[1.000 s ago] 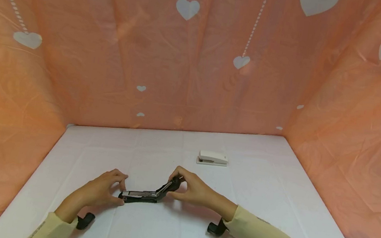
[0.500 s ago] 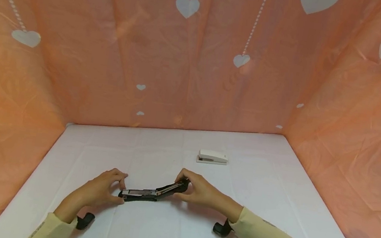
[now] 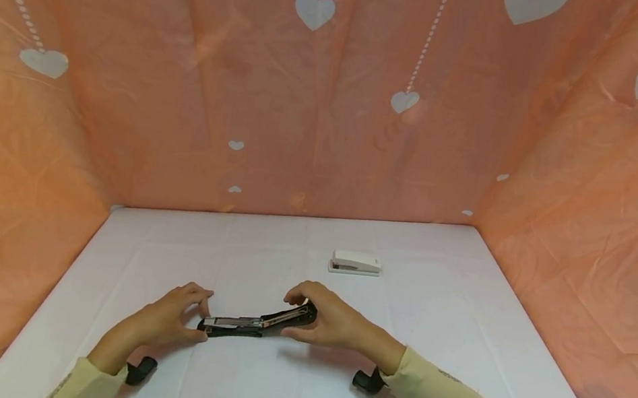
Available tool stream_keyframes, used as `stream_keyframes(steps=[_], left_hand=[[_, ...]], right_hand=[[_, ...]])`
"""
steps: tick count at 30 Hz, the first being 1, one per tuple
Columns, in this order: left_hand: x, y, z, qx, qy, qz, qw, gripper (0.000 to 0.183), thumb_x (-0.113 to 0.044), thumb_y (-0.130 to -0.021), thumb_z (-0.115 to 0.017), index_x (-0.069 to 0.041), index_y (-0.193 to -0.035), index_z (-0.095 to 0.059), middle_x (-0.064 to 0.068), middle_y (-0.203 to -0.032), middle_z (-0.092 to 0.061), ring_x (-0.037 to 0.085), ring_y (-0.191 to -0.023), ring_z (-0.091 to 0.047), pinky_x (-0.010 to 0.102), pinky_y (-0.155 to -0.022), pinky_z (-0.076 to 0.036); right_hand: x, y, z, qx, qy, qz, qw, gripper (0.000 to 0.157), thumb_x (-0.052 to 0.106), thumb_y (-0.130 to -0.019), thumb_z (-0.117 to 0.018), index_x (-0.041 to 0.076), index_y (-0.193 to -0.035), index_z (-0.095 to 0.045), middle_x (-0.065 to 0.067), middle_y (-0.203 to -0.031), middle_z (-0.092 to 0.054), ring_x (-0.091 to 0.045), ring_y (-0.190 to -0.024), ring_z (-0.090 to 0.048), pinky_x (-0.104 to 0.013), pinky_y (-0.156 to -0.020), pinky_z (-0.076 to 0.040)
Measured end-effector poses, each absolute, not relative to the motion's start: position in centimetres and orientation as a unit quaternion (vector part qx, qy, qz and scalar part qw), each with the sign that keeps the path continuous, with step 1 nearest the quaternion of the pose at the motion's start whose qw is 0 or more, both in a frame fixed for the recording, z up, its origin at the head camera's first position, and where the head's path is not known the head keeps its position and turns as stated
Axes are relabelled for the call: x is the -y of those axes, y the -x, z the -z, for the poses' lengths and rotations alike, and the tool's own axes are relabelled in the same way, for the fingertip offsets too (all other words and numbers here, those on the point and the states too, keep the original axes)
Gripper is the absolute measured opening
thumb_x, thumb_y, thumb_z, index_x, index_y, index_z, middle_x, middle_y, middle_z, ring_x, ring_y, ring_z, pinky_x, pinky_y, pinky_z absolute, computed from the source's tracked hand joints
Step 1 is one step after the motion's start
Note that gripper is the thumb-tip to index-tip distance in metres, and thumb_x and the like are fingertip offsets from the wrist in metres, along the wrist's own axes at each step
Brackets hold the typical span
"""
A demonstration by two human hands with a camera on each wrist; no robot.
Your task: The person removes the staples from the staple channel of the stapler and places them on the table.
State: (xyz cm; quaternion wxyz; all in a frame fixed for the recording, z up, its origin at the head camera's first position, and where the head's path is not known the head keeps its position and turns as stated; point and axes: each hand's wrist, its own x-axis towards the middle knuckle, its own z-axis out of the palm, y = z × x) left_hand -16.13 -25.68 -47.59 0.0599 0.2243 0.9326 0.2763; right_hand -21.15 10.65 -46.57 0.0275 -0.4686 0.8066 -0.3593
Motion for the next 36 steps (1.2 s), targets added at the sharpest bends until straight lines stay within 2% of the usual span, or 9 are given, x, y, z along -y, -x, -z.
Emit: stream_keyframes(steps=[4, 8, 11, 20, 23, 30, 36], left_hand=[[25.6, 16.1, 47.6, -0.929, -0.226, -0.285, 0.059, 0.036, -0.024, -0.082, -0.095, -0.024, -0.094, -0.062, 0.019, -0.143, -0.060, 0.052, -0.134, -0.052, 0.072, -0.103, -0.046], [25.7, 16.0, 47.6, -0.929, -0.230, -0.285, 0.055, 0.036, -0.024, -0.081, -0.095, -0.024, -0.094, -0.061, 0.019, -0.143, -0.061, 0.051, -0.133, -0.052, 0.072, -0.103, -0.046], [25.7, 16.1, 47.7, -0.930, -0.233, -0.281, 0.051, 0.037, -0.025, -0.081, -0.096, -0.024, -0.094, -0.061, 0.019, -0.142, -0.061, 0.051, -0.133, -0.052, 0.072, -0.102, -0.046], [25.6, 16.0, 47.6, -0.933, -0.218, -0.280, 0.058, 0.036, -0.024, -0.081, -0.096, -0.024, -0.093, -0.062, 0.017, -0.142, -0.060, 0.050, -0.134, -0.051, 0.073, -0.102, -0.046], [25.6, 16.1, 47.5, -0.935, -0.217, -0.276, 0.059, 0.036, -0.025, -0.081, -0.096, -0.024, -0.093, -0.062, 0.018, -0.142, -0.060, 0.051, -0.133, -0.051, 0.074, -0.100, -0.047], [25.7, 16.1, 47.4, -0.934, -0.225, -0.271, 0.059, 0.036, -0.025, -0.082, -0.095, -0.025, -0.093, -0.062, 0.018, -0.141, -0.059, 0.051, -0.131, -0.052, 0.073, -0.099, -0.048], [25.7, 16.2, 47.6, -0.930, -0.229, -0.279, 0.065, 0.034, -0.026, -0.083, -0.094, -0.025, -0.093, -0.062, 0.019, -0.139, -0.059, 0.052, -0.132, -0.051, 0.074, -0.101, -0.046]], right_hand=[[-9.8, 20.6, 45.6, -0.804, 0.474, 0.359, -0.004, 0.050, 0.028, -0.093, -0.087, 0.011, -0.133, -0.064, -0.005, -0.126, -0.068, -0.025, -0.117, -0.062, -0.034, -0.103, -0.051], [-8.7, 20.1, 45.0, -0.797, 0.484, 0.359, -0.048, 0.046, 0.026, -0.093, -0.087, 0.014, -0.131, -0.065, 0.003, -0.126, -0.066, -0.019, -0.117, -0.060, -0.032, -0.103, -0.051], [-7.9, 19.8, 44.8, -0.789, 0.487, 0.368, -0.067, 0.043, 0.023, -0.094, -0.087, 0.013, -0.130, -0.066, 0.003, -0.124, -0.066, -0.017, -0.114, -0.060, -0.032, -0.101, -0.052], [-5.5, 18.7, 44.7, -0.786, 0.483, 0.386, -0.022, 0.032, 0.017, -0.098, -0.082, 0.011, -0.126, -0.068, -0.004, -0.121, -0.070, -0.017, -0.109, -0.063, -0.034, -0.095, -0.057], [-4.6, 18.5, 44.9, -0.794, 0.483, 0.369, 0.001, 0.030, 0.018, -0.099, -0.081, 0.009, -0.126, -0.071, -0.007, -0.120, -0.070, -0.014, -0.111, -0.062, -0.030, -0.097, -0.056], [-2.1, 18.6, 45.7, -0.813, 0.485, 0.319, 0.041, 0.028, 0.021, -0.100, -0.079, 0.009, -0.125, -0.075, -0.003, -0.121, -0.071, -0.008, -0.114, -0.060, -0.019, -0.100, -0.048], [-0.5, 18.9, 46.4, -0.830, 0.486, 0.270, 0.045, 0.028, 0.024, -0.100, -0.080, 0.012, -0.125, -0.077, 0.001, -0.119, -0.070, -0.007, -0.111, -0.060, -0.015, -0.098, -0.047]])
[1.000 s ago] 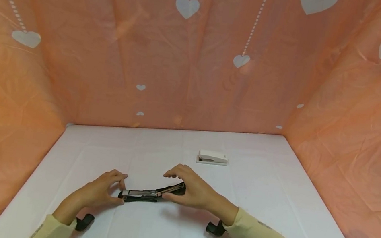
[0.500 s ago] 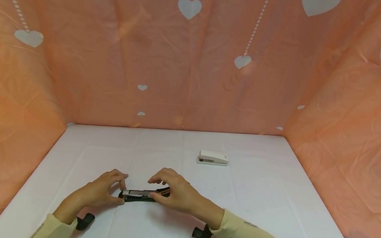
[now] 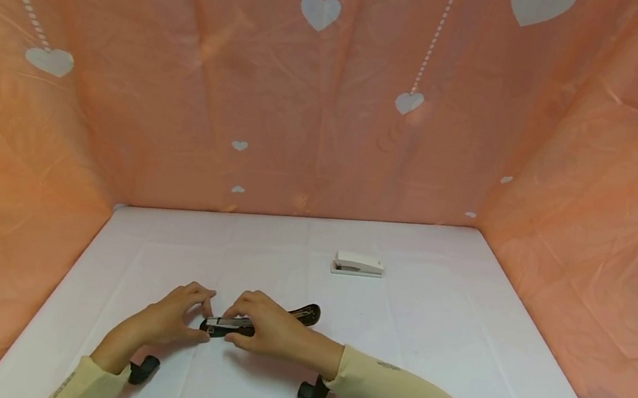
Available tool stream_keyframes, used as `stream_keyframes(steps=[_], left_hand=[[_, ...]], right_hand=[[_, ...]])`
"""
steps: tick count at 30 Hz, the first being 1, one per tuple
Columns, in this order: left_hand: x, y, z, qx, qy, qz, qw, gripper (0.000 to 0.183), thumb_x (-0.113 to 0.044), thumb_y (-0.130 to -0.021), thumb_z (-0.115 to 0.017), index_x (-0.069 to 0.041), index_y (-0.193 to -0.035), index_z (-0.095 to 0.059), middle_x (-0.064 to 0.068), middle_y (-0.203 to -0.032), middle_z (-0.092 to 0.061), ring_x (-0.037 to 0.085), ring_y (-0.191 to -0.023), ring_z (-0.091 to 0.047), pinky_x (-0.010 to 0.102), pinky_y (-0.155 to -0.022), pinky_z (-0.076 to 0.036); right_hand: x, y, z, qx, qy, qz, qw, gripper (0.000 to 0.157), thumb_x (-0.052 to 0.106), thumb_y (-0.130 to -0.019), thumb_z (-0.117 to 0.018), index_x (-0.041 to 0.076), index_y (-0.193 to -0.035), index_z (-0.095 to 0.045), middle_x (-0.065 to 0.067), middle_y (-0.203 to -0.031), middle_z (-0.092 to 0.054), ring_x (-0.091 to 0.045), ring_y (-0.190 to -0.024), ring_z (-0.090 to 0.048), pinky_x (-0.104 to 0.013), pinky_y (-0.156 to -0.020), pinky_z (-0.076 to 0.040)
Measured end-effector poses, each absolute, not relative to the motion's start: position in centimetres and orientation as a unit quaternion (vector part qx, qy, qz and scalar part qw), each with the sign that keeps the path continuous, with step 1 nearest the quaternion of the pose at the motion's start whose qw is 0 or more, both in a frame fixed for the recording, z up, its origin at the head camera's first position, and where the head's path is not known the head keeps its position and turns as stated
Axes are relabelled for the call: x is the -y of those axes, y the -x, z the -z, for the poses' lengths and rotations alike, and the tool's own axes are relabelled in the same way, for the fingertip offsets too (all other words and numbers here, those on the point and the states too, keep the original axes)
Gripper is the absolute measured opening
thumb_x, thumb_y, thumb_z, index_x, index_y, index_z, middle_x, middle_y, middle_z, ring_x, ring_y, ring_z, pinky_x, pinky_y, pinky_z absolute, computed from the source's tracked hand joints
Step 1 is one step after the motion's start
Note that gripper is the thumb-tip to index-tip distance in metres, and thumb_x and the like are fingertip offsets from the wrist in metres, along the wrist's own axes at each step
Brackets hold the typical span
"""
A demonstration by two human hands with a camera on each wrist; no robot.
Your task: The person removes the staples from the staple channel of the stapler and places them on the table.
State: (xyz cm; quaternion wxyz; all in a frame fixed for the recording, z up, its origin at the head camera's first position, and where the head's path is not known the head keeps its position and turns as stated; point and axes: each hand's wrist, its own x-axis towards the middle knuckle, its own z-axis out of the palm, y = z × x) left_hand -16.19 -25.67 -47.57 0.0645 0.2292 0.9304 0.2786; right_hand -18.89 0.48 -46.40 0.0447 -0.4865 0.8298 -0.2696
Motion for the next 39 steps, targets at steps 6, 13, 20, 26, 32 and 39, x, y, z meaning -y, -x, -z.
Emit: stream_keyframes(steps=[6, 13, 20, 26, 32, 39], left_hand=[[25.7, 16.2, 47.5, -0.932, -0.224, -0.276, 0.064, 0.035, -0.027, -0.082, -0.095, -0.025, -0.094, -0.061, 0.017, -0.140, -0.058, 0.052, -0.133, -0.050, 0.074, -0.097, -0.048], [25.8, 16.1, 47.5, -0.929, -0.230, -0.282, 0.061, 0.034, -0.026, -0.083, -0.095, -0.025, -0.095, -0.062, 0.017, -0.139, -0.058, 0.053, -0.133, -0.050, 0.074, -0.099, -0.047], [25.7, 16.1, 47.6, -0.929, -0.231, -0.283, 0.060, 0.035, -0.025, -0.082, -0.095, -0.025, -0.093, -0.061, 0.017, -0.139, -0.059, 0.052, -0.132, -0.051, 0.074, -0.098, -0.048], [25.7, 16.1, 47.6, -0.929, -0.231, -0.282, 0.060, 0.036, -0.024, -0.082, -0.095, -0.024, -0.093, -0.061, 0.017, -0.139, -0.059, 0.051, -0.131, -0.052, 0.073, -0.098, -0.048], [25.7, 16.2, 47.6, -0.929, -0.231, -0.281, 0.060, 0.036, -0.024, -0.082, -0.095, -0.025, -0.093, -0.061, 0.017, -0.139, -0.059, 0.051, -0.131, -0.052, 0.073, -0.098, -0.048], [25.6, 16.2, 47.7, -0.928, -0.234, -0.283, 0.059, 0.036, -0.024, -0.083, -0.095, -0.025, -0.092, -0.060, 0.018, -0.140, -0.059, 0.051, -0.132, -0.051, 0.072, -0.101, -0.047]], right_hand=[[0.4, 19.1, 46.9, -0.831, 0.493, 0.254, 0.043, 0.027, 0.024, -0.099, -0.081, 0.012, -0.123, -0.079, 0.002, -0.116, -0.070, -0.006, -0.110, -0.060, -0.014, -0.097, -0.046], [1.0, 19.2, 47.2, -0.839, 0.491, 0.231, 0.034, 0.025, 0.025, -0.099, -0.081, 0.013, -0.121, -0.080, 0.002, -0.117, -0.068, -0.008, -0.108, -0.061, -0.014, -0.096, -0.045], [1.4, 19.3, 47.5, -0.850, 0.480, 0.215, 0.032, 0.025, 0.027, -0.099, -0.081, 0.015, -0.121, -0.082, 0.003, -0.116, -0.067, -0.007, -0.108, -0.060, -0.012, -0.093, -0.044], [1.7, 19.4, 47.8, -0.853, 0.477, 0.210, 0.033, 0.026, 0.027, -0.100, -0.080, 0.014, -0.122, -0.082, 0.004, -0.116, -0.067, -0.006, -0.108, -0.059, -0.011, -0.094, -0.044], [1.9, 19.5, 47.8, -0.854, 0.474, 0.213, 0.038, 0.025, 0.027, -0.100, -0.080, 0.016, -0.122, -0.082, 0.006, -0.115, -0.066, -0.005, -0.108, -0.059, -0.012, -0.095, -0.044], [1.9, 19.7, 47.7, -0.854, 0.473, 0.215, 0.032, 0.020, 0.026, -0.101, -0.079, 0.017, -0.119, -0.083, 0.006, -0.114, -0.069, -0.005, -0.108, -0.060, -0.015, -0.098, -0.045]])
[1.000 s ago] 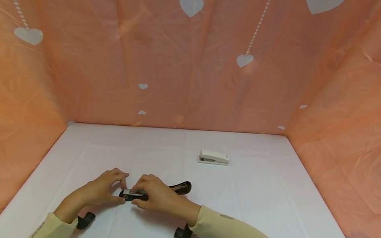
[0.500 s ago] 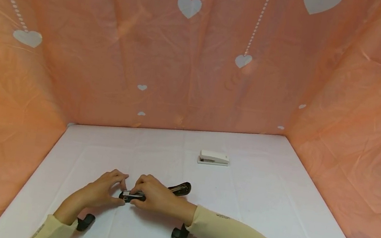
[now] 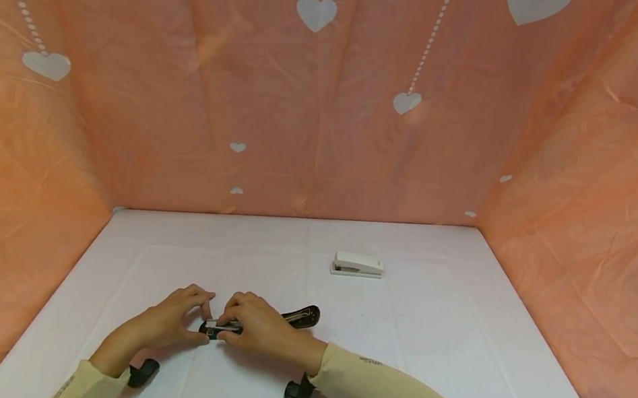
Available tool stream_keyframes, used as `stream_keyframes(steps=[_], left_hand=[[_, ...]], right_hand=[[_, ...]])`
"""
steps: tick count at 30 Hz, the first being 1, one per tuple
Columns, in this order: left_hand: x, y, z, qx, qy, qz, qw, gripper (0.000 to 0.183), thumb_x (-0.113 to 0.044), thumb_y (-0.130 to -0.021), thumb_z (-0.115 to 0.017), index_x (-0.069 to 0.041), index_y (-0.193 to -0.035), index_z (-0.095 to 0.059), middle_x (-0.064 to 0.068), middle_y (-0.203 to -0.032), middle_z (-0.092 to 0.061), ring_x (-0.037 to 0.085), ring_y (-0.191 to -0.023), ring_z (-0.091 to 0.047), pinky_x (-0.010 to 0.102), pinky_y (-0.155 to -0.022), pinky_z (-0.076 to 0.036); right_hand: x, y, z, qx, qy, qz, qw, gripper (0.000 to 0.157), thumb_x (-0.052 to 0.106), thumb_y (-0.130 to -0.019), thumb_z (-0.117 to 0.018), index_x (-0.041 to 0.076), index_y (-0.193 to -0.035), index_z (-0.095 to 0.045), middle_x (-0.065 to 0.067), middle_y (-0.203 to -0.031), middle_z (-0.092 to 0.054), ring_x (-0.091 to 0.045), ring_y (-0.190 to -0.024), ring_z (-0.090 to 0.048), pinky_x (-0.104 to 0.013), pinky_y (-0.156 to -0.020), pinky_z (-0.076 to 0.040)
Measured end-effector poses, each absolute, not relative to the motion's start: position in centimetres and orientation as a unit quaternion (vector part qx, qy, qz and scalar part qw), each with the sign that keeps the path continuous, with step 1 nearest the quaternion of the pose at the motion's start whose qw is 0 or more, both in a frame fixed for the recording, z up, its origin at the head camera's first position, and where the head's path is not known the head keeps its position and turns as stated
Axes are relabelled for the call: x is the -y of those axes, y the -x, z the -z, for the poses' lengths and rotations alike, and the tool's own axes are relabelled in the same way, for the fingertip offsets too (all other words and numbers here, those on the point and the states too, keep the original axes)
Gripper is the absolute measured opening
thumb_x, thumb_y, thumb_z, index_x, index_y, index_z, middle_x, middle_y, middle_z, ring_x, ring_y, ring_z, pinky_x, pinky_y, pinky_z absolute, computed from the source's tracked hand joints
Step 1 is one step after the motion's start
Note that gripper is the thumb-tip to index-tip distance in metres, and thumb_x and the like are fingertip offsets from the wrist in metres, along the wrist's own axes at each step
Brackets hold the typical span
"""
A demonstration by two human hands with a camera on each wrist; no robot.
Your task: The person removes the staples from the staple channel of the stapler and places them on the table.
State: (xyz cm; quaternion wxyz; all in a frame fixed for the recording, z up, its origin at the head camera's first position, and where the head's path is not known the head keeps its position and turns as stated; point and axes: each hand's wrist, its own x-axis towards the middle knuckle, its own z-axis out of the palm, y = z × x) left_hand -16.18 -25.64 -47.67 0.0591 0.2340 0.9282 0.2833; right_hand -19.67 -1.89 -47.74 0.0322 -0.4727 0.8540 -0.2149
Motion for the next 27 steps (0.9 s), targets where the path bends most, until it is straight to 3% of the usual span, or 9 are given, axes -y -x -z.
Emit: stream_keyframes(steps=[12, 27], left_hand=[[25.7, 16.3, 47.7, -0.933, -0.222, -0.275, 0.067, 0.037, -0.025, -0.082, -0.095, -0.024, -0.093, -0.060, 0.016, -0.141, -0.058, 0.051, -0.133, -0.051, 0.070, -0.096, -0.050], [25.7, 16.1, 47.6, -0.927, -0.234, -0.286, 0.065, 0.036, -0.024, -0.083, -0.094, -0.024, -0.096, -0.060, 0.018, -0.142, -0.058, 0.052, -0.131, -0.051, 0.070, -0.096, -0.050]], right_hand=[[2.4, 20.3, 47.8, -0.861, 0.463, 0.210, 0.004, 0.010, 0.030, -0.100, -0.080, 0.025, -0.106, -0.087, 0.014, -0.104, -0.073, 0.001, -0.095, -0.062, -0.017, -0.090, -0.049], [3.1, 20.4, 47.7, -0.863, 0.452, 0.225, -0.016, 0.011, 0.036, -0.096, -0.083, 0.027, -0.098, -0.087, 0.016, -0.092, -0.072, 0.005, -0.080, -0.055, -0.014, -0.078, -0.044]])
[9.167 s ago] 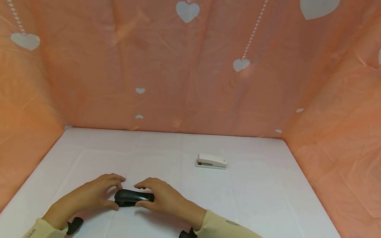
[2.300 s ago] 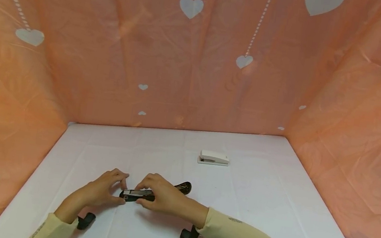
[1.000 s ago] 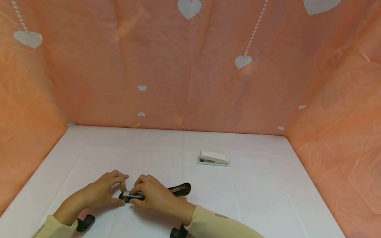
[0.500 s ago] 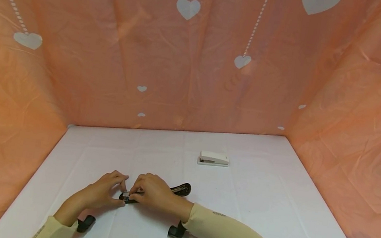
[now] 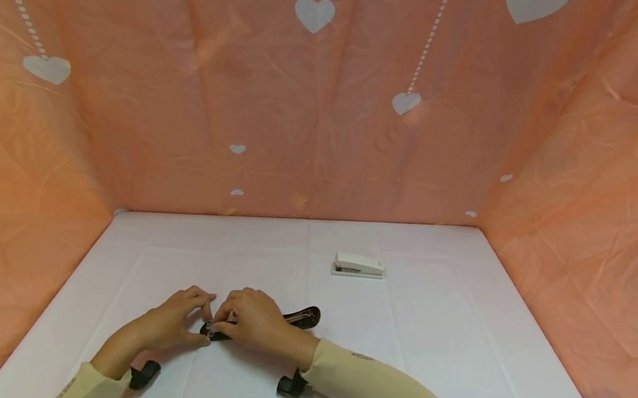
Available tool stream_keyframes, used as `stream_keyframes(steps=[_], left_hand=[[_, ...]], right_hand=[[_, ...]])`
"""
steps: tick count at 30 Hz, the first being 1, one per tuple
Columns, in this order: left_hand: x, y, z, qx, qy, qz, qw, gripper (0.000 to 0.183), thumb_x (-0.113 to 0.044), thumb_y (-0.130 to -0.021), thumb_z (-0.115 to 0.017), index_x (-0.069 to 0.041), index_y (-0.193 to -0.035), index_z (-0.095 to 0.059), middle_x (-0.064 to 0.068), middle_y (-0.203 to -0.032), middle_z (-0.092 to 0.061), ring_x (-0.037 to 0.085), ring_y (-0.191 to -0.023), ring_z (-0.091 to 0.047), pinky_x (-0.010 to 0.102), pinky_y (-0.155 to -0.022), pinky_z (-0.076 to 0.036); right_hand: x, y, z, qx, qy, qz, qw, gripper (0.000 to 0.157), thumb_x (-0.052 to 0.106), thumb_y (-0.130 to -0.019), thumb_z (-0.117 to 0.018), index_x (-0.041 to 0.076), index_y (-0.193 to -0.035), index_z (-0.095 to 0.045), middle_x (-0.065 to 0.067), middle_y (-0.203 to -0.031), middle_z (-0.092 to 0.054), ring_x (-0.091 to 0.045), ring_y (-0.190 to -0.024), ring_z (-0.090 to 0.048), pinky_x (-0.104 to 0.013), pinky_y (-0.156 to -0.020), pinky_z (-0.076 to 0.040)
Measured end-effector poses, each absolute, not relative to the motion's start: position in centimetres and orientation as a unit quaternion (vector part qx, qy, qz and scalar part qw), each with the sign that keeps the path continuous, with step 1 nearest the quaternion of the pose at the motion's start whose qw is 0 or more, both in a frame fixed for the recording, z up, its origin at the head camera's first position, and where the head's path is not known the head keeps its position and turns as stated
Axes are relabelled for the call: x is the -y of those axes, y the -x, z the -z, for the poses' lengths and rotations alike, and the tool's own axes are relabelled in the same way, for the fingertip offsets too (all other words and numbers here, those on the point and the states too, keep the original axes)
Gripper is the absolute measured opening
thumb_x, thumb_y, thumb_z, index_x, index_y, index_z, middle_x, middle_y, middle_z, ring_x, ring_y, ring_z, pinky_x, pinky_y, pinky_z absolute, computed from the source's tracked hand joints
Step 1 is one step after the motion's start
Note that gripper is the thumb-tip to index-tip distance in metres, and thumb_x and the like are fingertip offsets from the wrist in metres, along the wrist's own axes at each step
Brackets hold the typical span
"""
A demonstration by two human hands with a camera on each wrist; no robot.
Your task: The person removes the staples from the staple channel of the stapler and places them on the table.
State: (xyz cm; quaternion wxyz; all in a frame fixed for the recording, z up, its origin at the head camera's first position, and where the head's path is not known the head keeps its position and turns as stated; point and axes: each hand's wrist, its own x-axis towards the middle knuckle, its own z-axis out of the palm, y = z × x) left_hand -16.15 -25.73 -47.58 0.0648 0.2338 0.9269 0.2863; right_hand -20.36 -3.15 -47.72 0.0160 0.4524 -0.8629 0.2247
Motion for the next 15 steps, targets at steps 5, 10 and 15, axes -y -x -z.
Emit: stream_keyframes(steps=[5, 10, 15], left_hand=[[25.73, 16.08, 47.55, -0.928, -0.233, -0.284, 0.063, 0.036, -0.024, -0.083, -0.094, -0.024, -0.096, -0.060, 0.018, -0.142, -0.057, 0.052, -0.132, -0.051, 0.070, -0.095, -0.050], [25.65, 15.94, 47.57, -0.927, -0.230, -0.288, 0.061, 0.036, -0.024, -0.083, -0.094, -0.025, -0.095, -0.060, 0.018, -0.142, -0.057, 0.052, -0.133, -0.050, 0.071, -0.097, -0.050], [25.60, 15.93, 47.60, -0.928, -0.230, -0.288, 0.056, 0.036, -0.024, -0.083, -0.095, -0.025, -0.095, -0.061, 0.018, -0.141, -0.058, 0.053, -0.134, -0.050, 0.072, -0.100, -0.048]], right_hand=[[3.31, 20.27, 47.76, 0.868, -0.444, -0.223, 0.017, 0.012, 0.037, -0.097, -0.082, 0.027, -0.096, -0.087, 0.017, -0.090, -0.071, 0.004, -0.078, -0.055, -0.015, -0.076, -0.043], [3.51, 20.28, 47.92, 0.872, -0.438, -0.219, 0.019, 0.012, 0.039, -0.096, -0.083, 0.027, -0.094, -0.086, 0.017, -0.087, -0.070, 0.004, -0.076, -0.053, -0.014, -0.073, -0.041], [3.56, 20.30, 48.03, 0.873, -0.436, -0.215, 0.025, 0.013, 0.039, -0.095, -0.084, 0.026, -0.093, -0.084, 0.017, -0.084, -0.068, 0.004, -0.074, -0.051, -0.015, -0.071, -0.041]])
